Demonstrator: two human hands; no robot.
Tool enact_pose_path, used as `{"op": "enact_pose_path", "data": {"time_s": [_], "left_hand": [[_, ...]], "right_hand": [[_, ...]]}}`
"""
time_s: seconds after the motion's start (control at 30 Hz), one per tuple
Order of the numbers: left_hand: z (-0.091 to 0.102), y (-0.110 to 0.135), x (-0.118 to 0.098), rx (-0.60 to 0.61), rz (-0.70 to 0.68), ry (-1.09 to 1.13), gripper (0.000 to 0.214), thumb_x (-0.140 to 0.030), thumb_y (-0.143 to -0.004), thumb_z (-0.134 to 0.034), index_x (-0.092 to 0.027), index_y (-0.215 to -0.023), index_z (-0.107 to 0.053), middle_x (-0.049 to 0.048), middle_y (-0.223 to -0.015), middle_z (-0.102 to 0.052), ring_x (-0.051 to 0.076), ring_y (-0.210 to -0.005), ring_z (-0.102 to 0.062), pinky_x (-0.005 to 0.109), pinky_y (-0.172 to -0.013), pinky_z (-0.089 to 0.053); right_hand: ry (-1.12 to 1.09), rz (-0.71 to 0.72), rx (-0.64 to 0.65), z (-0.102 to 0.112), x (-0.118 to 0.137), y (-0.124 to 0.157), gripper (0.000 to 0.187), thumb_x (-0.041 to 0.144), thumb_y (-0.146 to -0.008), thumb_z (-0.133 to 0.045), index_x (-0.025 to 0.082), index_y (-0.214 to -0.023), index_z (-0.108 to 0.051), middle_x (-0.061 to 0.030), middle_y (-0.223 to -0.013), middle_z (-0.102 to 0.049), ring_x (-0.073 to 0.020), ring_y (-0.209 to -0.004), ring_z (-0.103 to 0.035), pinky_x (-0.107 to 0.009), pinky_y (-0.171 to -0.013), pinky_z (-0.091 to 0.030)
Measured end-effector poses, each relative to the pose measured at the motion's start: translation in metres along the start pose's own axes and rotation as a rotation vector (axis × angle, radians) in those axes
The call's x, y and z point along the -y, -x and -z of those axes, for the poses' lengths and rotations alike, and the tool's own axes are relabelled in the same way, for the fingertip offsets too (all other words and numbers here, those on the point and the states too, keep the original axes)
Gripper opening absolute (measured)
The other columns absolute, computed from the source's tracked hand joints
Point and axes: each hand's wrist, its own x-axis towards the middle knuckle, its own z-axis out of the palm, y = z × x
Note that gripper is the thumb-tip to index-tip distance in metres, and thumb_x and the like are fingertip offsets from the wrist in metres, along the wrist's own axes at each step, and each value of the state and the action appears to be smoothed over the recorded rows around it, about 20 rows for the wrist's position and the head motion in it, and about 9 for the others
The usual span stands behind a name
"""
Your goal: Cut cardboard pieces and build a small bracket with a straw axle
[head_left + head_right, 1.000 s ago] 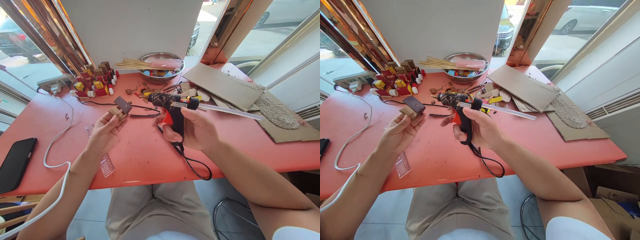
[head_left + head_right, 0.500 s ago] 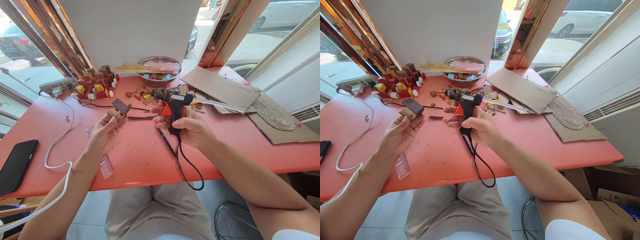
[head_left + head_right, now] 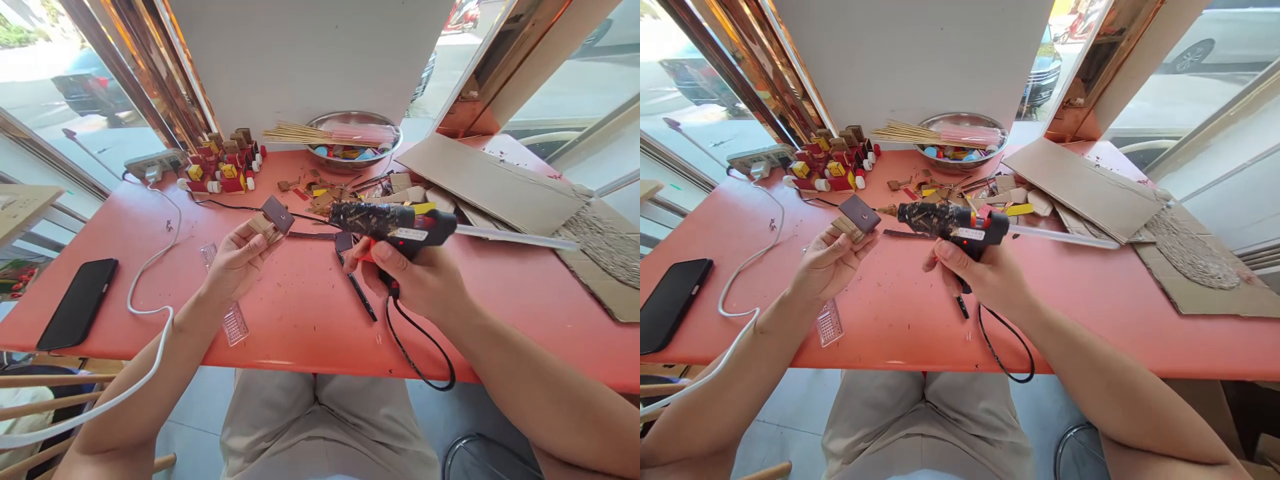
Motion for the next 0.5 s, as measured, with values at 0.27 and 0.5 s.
{"op": "enact_pose_path", "data": {"time_s": [0.27,0.5], "left_hand": [[-0.009,0.005,-0.001,0.009,-0.061,0.000,0.045,-0.047,-0.052,-0.105,-0.023,-0.083,-0.083,0.0026,-0.085,-0.080,0.022,-0.092,-0.079,0.044,-0.107,-0.061],[-0.012,0.006,-0.002,0.072,-0.113,-0.011,0.037,-0.045,-0.058,-0.103,-0.022,-0.073,-0.079,-0.0012,-0.075,-0.073,0.016,-0.075,-0.073,0.042,-0.097,-0.064]], "right_hand": [[0.187,0.058,-0.063,-0.011,-0.008,0.011,0.046,0.069,-0.089,-0.070,0.023,-0.084,-0.066,-0.0009,-0.067,-0.068,-0.0140,-0.049,-0.059,-0.028,-0.046,-0.052],[0.287,0.107,-0.071,-0.010,-0.014,0.012,0.035,0.059,-0.094,-0.068,0.024,-0.089,-0.065,-0.0011,-0.071,-0.069,-0.0166,-0.056,-0.066,-0.029,-0.051,-0.056]]}}
